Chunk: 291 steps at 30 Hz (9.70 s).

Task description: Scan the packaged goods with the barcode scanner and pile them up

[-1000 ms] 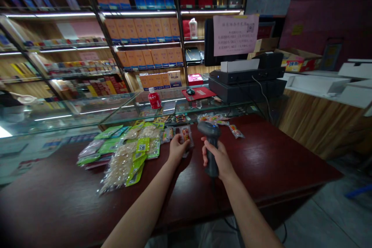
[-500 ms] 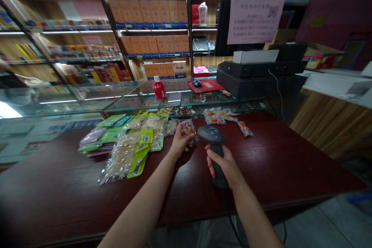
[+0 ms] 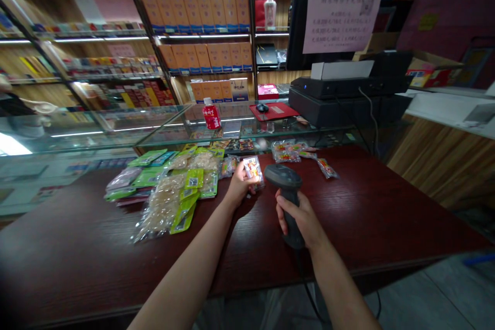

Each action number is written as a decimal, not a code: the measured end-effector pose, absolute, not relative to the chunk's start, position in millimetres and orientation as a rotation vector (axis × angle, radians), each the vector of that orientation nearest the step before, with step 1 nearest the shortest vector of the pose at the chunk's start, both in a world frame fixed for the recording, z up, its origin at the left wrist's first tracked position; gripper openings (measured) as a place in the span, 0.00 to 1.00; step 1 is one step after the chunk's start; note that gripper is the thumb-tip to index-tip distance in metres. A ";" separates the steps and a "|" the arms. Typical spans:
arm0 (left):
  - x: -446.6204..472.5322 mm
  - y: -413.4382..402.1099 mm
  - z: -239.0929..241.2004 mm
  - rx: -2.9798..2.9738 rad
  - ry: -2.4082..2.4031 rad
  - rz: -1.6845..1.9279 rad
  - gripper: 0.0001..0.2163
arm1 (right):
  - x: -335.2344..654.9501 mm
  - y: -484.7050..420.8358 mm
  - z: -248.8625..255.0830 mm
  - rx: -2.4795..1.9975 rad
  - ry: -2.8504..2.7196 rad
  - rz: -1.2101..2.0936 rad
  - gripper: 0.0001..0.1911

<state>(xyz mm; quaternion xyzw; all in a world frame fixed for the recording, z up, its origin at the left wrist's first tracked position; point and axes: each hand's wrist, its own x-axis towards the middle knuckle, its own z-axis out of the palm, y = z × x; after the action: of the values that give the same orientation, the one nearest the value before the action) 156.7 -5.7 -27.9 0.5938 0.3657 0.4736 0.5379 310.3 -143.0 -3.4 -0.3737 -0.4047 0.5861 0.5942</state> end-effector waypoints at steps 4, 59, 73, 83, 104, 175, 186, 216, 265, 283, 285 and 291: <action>157.6 -5.9 -28.4 1.423 0.874 1.098 0.30 | 310.6 -143.1 -1.9 -0.872 -0.919 1.387 0.15; 149.9 -9.7 -35.9 1.682 1.489 1.373 0.13 | 314.9 -133.4 -10.8 -0.889 -0.738 1.268 0.18; 85.0 -52.2 -10.5 1.903 1.902 1.058 0.08 | 315.5 -133.1 -16.8 -0.924 -0.737 1.250 0.20; 86.2 -72.9 -4.2 2.598 1.932 0.656 0.12 | 316.3 -132.9 -17.2 -0.938 -0.745 1.262 0.20; 123.8 -67.8 5.3 2.680 1.742 0.677 0.13 | 329.7 -136.4 -5.7 -0.993 -0.612 1.118 0.18; 165.7 4.6 -37.3 1.765 1.209 1.232 0.08 | 324.6 -122.1 27.2 -0.870 -0.804 1.245 0.23; 165.6 11.5 -45.0 1.626 1.145 1.325 0.10 | 313.1 -125.7 2.7 -0.873 -0.939 1.319 0.20; 166.1 16.0 -51.1 1.617 1.140 1.354 0.21 | 318.1 -136.0 3.9 -0.848 -0.948 1.433 0.15; 103.0 -3.8 3.8 2.119 2.278 1.033 0.12 | 318.8 -128.0 -0.7 -0.869 -0.784 1.306 0.17; 147.9 -14.4 9.4 2.580 1.844 0.902 0.09 | 327.6 -119.3 1.1 -0.855 -0.544 1.113 0.21; 164.5 -11.5 8.8 2.659 1.711 0.823 0.08 | 330.4 -116.7 -0.1 -0.852 -0.498 1.072 0.21; 213.3 16.0 7.9 2.735 1.472 0.703 0.09 | 334.2 -112.5 -3.3 -0.883 -0.456 0.999 0.18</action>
<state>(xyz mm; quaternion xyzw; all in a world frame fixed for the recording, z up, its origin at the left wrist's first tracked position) 213.3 16.0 7.9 0.8586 0.4622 0.2208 -0.0214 334.2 -112.5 -3.3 -0.4059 -0.2096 0.4593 0.7619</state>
